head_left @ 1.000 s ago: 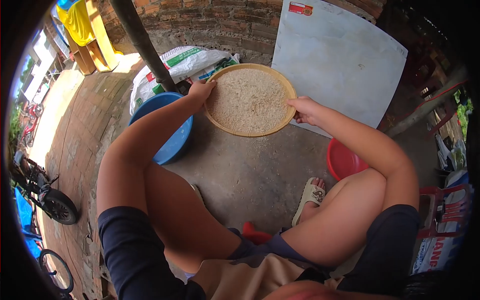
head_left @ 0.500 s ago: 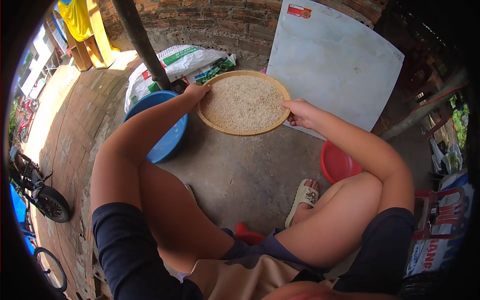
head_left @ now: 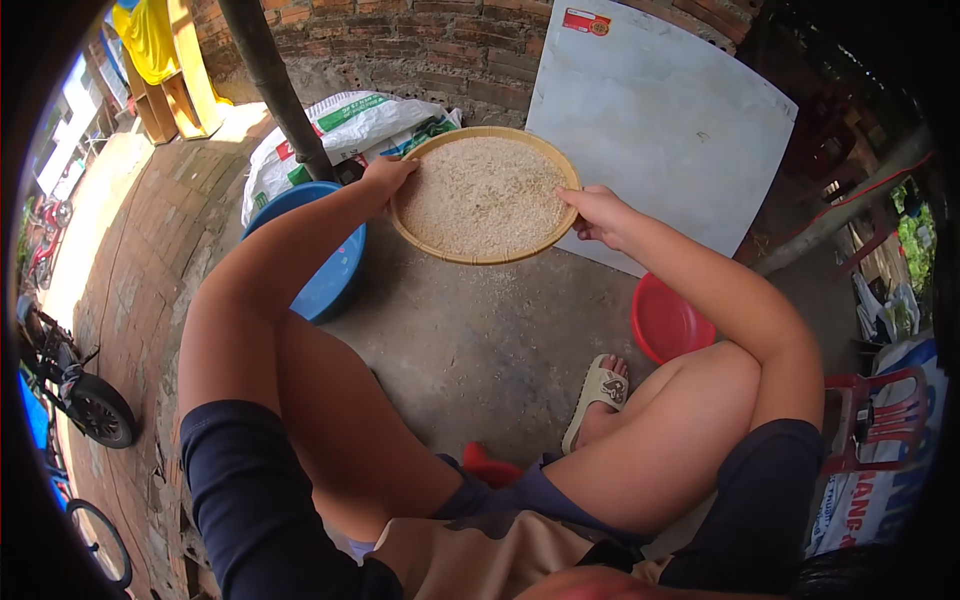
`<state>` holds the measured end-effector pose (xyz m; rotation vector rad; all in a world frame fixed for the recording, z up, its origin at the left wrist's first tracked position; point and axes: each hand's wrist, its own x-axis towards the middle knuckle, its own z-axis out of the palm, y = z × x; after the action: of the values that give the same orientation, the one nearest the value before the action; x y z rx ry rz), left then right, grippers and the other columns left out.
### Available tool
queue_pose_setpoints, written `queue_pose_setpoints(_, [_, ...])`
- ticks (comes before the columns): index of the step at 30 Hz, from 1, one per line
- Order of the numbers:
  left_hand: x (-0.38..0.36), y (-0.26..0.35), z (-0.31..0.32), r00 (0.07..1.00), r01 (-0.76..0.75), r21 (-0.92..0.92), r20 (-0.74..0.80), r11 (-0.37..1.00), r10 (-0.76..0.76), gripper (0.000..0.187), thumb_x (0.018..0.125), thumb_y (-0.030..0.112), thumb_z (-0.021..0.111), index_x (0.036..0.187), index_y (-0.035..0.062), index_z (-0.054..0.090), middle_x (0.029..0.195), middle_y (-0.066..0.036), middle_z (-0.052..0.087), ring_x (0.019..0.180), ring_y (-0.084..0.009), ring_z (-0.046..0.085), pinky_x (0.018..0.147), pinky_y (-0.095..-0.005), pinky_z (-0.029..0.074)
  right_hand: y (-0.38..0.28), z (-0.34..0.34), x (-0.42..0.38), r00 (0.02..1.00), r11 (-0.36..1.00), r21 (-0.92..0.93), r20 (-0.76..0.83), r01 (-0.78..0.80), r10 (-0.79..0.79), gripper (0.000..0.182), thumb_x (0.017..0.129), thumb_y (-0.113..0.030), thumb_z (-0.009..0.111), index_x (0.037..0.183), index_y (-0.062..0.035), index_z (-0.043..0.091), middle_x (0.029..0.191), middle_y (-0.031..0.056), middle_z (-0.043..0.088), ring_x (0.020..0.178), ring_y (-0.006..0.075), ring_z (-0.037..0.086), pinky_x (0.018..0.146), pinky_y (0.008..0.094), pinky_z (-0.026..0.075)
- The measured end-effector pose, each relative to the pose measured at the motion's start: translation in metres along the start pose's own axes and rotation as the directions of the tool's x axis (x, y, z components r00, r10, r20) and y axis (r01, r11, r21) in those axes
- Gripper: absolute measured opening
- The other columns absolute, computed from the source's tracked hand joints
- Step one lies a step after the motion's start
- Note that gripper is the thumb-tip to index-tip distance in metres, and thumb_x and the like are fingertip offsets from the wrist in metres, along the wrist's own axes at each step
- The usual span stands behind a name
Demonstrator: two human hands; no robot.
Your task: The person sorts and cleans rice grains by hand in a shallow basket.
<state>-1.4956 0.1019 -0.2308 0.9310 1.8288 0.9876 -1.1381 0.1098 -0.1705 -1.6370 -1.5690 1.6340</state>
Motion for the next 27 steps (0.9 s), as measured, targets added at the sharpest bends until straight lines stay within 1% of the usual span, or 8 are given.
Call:
queue_pose_setpoints(2, [-0.019, 0.010, 0.007, 0.997, -0.077, -0.044, -0.022, 0.996, 0.076, 0.035, 0.087, 0.033, 0.057, 0.105, 0.0032, 0.064, 0.078, -0.009, 0.065, 0.059, -0.0192, 0.064, 0.048, -0.0334, 0.050, 0.004, 0.001, 0.003, 0.999, 0.999, 0.045, 0.049, -0.020, 0.018, 0.021, 0.091, -0.032, 0.055, 0.087, -0.0116, 0.057, 0.076, 0.0004, 0.059, 0.062, 0.0102, 0.055, 0.053, 0.0237, 0.041])
queue_pose_setpoints(4, [-0.045, 0.021, 0.037, 0.995, -0.087, -0.038, -0.052, 0.996, 0.085, 0.035, 0.087, 0.031, 0.056, 0.108, 0.0041, 0.063, 0.075, -0.006, 0.061, 0.052, -0.0180, 0.056, 0.043, -0.0320, 0.044, 0.024, -0.028, 0.023, 0.988, 0.998, 0.063, -0.157, 0.007, 0.003, 0.024, 0.089, -0.026, 0.056, 0.086, -0.0027, 0.058, 0.075, 0.0069, 0.061, 0.058, 0.0159, 0.056, 0.047, 0.0290, 0.043])
queue_pose_setpoints(9, [-0.092, 0.043, 0.064, 0.981, -0.034, 0.124, 0.195, 0.992, 0.009, 0.037, 0.085, 0.039, 0.059, 0.097, 0.0037, 0.063, 0.068, -0.004, 0.052, 0.054, -0.0141, 0.049, 0.046, -0.0312, 0.041, 0.043, -0.079, 0.061, 0.979, 0.958, 0.278, -0.203, 0.064, -0.007, 0.034, 0.089, -0.021, 0.055, 0.107, 0.0081, 0.058, 0.095, 0.0169, 0.066, 0.088, 0.0283, 0.067, 0.072, 0.0403, 0.057])
queue_pose_setpoints(13, [-0.045, 0.018, 0.021, 0.991, 0.042, 0.149, 0.122, 0.988, -0.061, 0.033, 0.086, 0.037, 0.058, 0.101, 0.0082, 0.066, 0.068, -0.005, 0.056, 0.050, -0.0138, 0.049, 0.044, -0.0300, 0.039, 0.011, -0.019, 0.027, 0.981, 0.984, 0.177, -0.190, 0.009, 0.025, 0.026, 0.090, -0.027, 0.053, 0.096, -0.0019, 0.060, 0.079, 0.0075, 0.062, 0.063, 0.0174, 0.060, 0.050, 0.0310, 0.045])
queue_pose_setpoints(16, [-0.034, 0.011, 0.005, 0.984, 0.157, -0.021, -0.086, 0.987, -0.158, 0.030, 0.085, 0.031, 0.060, 0.093, 0.0032, 0.067, 0.076, -0.010, 0.064, 0.051, -0.0191, 0.059, 0.042, -0.0349, 0.043, 0.006, 0.001, 0.011, 0.997, 0.997, 0.028, 0.005, -0.073, 0.073, 0.023, 0.092, -0.031, 0.052, 0.095, -0.0090, 0.059, 0.080, 0.0023, 0.061, 0.067, 0.0140, 0.059, 0.053, 0.0294, 0.047])
queue_pose_setpoints(18, [-0.046, 0.011, 0.018, 0.982, 0.172, -0.082, -0.061, 0.982, -0.177, 0.026, 0.085, 0.028, 0.060, 0.089, 0.0023, 0.066, 0.075, -0.011, 0.063, 0.053, -0.0204, 0.060, 0.042, -0.0354, 0.044, 0.022, 0.000, 0.018, 0.985, 0.984, 0.042, -0.016, -0.171, 0.171, 0.022, 0.091, -0.032, 0.053, 0.091, -0.0103, 0.059, 0.074, 0.0016, 0.059, 0.059, 0.0129, 0.052, 0.052, 0.0324, 0.039])
queue_pose_setpoints(24, [-0.111, 0.043, 0.062, 0.966, 0.133, 0.062, 0.217, 0.989, -0.144, 0.027, 0.088, 0.033, 0.060, 0.083, 0.0068, 0.060, 0.062, -0.002, 0.049, 0.045, -0.0119, 0.043, 0.039, -0.0268, 0.032, 0.055, -0.058, 0.054, 0.986, 0.990, 0.120, -0.144, -0.073, 0.090, 0.028, 0.091, -0.018, 0.052, 0.104, 0.0060, 0.057, 0.098, 0.0165, 0.065, 0.081, 0.0269, 0.068, 0.067, 0.0379, 0.059])
queue_pose_setpoints(27, [-0.064, 0.019, 0.025, 0.958, 0.099, 0.111, 0.259, 0.989, -0.125, 0.031, 0.088, 0.032, 0.060, 0.076, 0.0028, 0.061, 0.057, -0.007, 0.052, 0.040, -0.0156, 0.048, 0.034, -0.0308, 0.034, 0.031, -0.024, 0.039, 0.981, 0.985, 0.154, -0.162, -0.081, 0.106, 0.025, 0.090, -0.024, 0.053, 0.097, -0.0008, 0.059, 0.087, 0.0106, 0.064, 0.067, 0.0195, 0.064, 0.052, 0.0318, 0.052])
